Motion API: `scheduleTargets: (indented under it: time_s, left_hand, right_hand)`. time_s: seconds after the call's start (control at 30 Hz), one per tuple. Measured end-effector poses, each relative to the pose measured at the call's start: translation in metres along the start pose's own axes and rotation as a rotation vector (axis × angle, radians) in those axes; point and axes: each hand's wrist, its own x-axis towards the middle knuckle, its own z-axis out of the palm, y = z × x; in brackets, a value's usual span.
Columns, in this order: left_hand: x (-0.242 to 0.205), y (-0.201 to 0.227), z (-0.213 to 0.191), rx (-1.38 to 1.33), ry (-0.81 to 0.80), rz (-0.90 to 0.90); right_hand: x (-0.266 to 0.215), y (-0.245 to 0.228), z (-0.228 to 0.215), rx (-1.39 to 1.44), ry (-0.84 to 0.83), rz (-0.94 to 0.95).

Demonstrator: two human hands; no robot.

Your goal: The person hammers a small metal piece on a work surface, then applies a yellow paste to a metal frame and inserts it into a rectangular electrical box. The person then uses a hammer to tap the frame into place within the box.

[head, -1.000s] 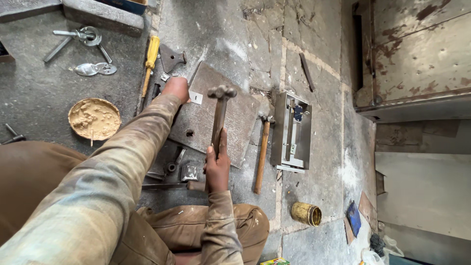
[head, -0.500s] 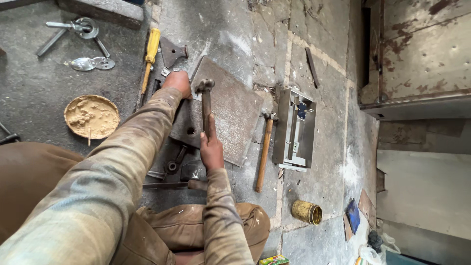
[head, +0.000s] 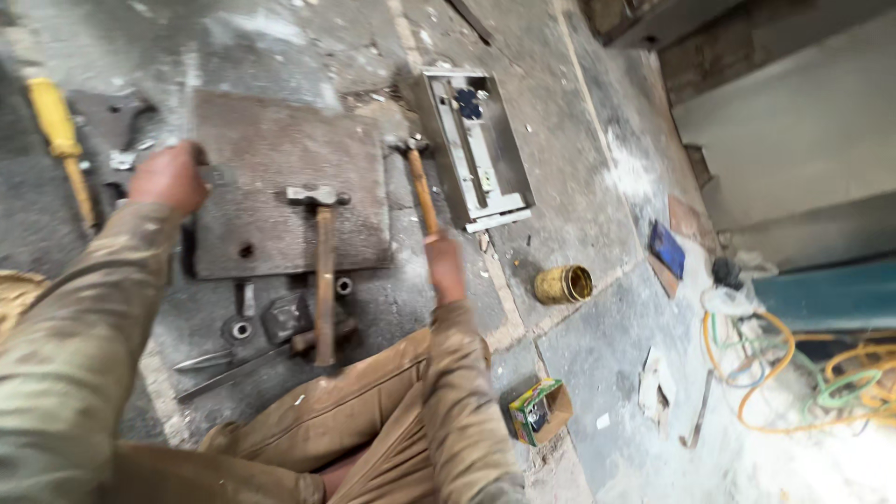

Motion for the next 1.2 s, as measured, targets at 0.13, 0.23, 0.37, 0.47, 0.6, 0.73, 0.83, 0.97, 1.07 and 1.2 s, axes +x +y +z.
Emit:
scheduleTargets:
  time_s: [0.13,0.23,0.37,0.47,0.6,0.73,0.83,0.97,1.07,1.2]
  left_hand:
    - [-0.002,-0.001,0.003,0.099,-0.043,0.029]
    - [-0.002,-0.001,0.006,0.239,-0.023,0.037]
    - [-0.002,-0.004,0.016,0.312,-0.037,0.047]
    - [0.004,-0.007,0.023,0.312,0.002,0.024]
    - [0.018,-0.016,0.026,0.176,0.048,0.053]
    - [0.038,-0.010,0.024,-0.457,0.004,-0.050]
    - [0.038,0.011,0.009,-0.401,-0.047,-0.096]
    - [0.008,0.080,-0.041,-0.547,-0.057,-0.062]
    - [-0.024,0.154,-0.087,-0.561,-0.055,-0.022]
    - [-0.079,0.258,-0.156,-0.456,-0.109,0.015]
  right_hand:
    - [0.041,0.042,-0.084,0.664,0.414,0.259]
    - [0.076,0.060,-0.109,1.045,0.348,0.496]
    - [0.109,0.088,-0.112,1.099,0.273,0.629]
    - [0.132,0.102,-0.115,1.043,0.287,0.701]
    - [0.137,0.104,-0.113,1.250,0.261,0.646]
    - [0.118,0.083,-0.095,1.095,0.348,0.633]
    - [0.098,0.062,-0.080,1.057,0.414,0.738]
    - [0.075,0.049,-0.075,1.404,0.401,0.617]
    - [0.035,0.046,-0.080,1.504,0.354,0.576]
    - [-0.052,0.027,-0.094,1.470,0.329,0.405]
